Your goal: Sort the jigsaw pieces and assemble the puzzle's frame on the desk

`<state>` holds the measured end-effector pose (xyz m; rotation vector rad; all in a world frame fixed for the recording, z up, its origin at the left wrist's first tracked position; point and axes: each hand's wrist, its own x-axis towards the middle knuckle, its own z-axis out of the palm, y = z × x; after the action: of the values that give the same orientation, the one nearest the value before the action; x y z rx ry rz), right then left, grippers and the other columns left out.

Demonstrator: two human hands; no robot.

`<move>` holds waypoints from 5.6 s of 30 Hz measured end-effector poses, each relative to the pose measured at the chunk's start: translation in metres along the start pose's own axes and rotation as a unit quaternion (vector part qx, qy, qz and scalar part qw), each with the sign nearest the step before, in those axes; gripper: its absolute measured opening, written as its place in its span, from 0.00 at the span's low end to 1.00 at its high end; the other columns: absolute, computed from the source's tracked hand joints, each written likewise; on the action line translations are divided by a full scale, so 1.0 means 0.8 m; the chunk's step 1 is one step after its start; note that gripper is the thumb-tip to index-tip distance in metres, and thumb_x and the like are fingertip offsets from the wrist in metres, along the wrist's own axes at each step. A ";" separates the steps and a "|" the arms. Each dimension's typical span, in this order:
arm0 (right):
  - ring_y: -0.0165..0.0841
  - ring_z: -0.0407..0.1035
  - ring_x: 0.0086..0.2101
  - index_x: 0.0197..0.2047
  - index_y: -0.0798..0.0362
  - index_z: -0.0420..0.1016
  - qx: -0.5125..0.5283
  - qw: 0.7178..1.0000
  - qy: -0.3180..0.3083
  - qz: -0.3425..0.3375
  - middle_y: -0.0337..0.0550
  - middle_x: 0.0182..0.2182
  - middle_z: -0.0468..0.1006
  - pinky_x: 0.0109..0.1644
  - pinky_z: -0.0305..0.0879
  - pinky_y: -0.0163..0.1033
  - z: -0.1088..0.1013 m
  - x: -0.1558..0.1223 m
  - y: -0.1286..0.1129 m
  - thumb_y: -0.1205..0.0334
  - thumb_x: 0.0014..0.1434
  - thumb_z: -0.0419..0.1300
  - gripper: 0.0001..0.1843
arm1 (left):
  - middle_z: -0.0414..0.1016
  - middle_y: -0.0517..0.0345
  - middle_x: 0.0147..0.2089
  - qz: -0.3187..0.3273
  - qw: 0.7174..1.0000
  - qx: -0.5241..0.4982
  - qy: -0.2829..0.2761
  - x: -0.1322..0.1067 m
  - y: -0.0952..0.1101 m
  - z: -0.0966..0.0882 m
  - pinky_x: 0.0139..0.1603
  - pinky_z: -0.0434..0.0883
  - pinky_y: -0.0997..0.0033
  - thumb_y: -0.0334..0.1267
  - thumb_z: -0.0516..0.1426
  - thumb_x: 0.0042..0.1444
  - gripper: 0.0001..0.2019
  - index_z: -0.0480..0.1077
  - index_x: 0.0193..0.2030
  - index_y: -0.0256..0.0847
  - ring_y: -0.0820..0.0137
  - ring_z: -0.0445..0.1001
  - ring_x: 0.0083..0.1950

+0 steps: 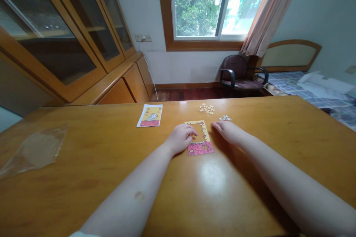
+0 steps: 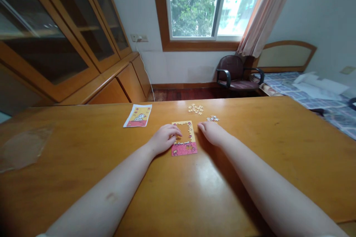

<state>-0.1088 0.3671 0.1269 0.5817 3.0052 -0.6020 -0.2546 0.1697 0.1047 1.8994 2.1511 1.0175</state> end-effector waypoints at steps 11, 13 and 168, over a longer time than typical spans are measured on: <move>0.36 0.72 0.34 0.27 0.55 0.78 -0.004 1.000 0.021 0.003 0.51 0.34 0.77 0.41 0.65 0.38 0.022 -0.073 -0.028 0.66 0.60 0.51 0.16 | 0.78 0.57 0.40 -0.004 1.000 0.008 -0.002 0.001 0.003 -0.001 0.52 0.68 0.62 0.22 0.51 0.48 0.16 0.76 0.35 0.42 0.67 0.73 0.44; 0.35 0.72 0.34 0.27 0.55 0.78 0.033 0.999 0.032 0.007 0.50 0.34 0.76 0.41 0.66 0.38 0.022 -0.070 -0.022 0.66 0.60 0.51 0.16 | 0.78 0.57 0.40 -0.005 1.000 0.008 -0.002 0.001 0.003 -0.001 0.52 0.68 0.62 0.22 0.51 0.48 0.16 0.76 0.35 0.42 0.67 0.73 0.44; 0.48 0.48 0.63 0.66 0.53 0.58 -0.032 0.996 0.018 -0.075 0.52 0.65 0.56 0.65 0.47 0.54 0.039 -0.070 -0.017 0.39 0.57 0.54 0.40 | 0.56 0.45 0.68 -0.162 0.970 0.147 -0.109 -0.003 0.008 0.009 0.68 0.45 0.44 0.52 0.57 0.52 0.34 0.58 0.64 0.42 0.52 0.51 0.69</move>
<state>-0.0632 0.3234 0.1080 0.3697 3.1097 -0.5030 -0.2453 0.1703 0.1016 1.5895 2.4708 0.4291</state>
